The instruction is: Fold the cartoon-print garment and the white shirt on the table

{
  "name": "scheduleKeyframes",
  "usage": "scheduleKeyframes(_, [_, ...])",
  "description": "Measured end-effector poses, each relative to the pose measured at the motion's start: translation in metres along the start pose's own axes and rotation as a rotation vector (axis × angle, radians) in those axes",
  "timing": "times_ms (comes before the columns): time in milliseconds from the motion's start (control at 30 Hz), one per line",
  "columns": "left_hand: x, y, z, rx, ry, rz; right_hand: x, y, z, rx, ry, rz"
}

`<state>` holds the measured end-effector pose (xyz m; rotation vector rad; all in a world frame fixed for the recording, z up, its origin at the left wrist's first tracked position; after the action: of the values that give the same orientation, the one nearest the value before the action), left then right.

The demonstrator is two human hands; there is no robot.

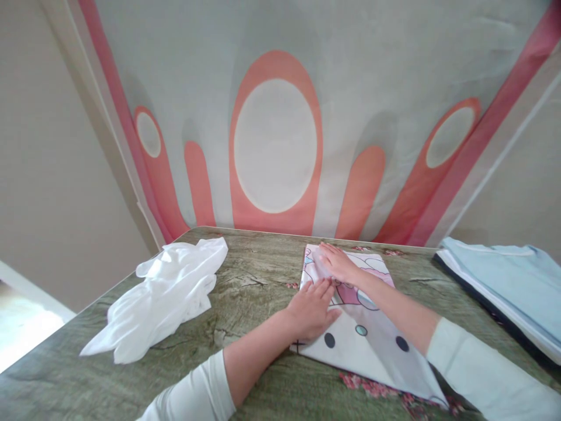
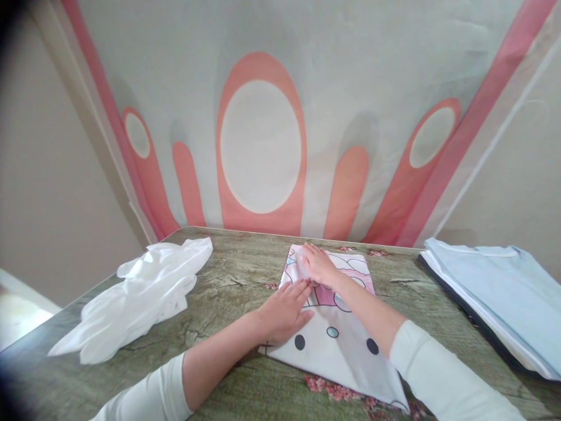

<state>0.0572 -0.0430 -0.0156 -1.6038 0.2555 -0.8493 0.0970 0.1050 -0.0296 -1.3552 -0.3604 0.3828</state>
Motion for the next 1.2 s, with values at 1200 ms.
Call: scheduleKeyframes(1200, [0.023,-0.002,-0.057,-0.083,0.033,0.029,0.081,-0.009,-0.137,-0.103,0.072,-0.012])
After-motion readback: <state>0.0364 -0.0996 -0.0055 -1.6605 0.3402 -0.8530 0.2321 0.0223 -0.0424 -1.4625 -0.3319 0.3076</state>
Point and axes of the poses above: each hand's wrist, its own z-axis towards the middle knuckle, its own y-axis out of the palm, x = y × z, the point moved 10 cm from there along z, towards the middle knuckle, and after that the axes turned 14 degrees about -z, right-handed, at the moved point
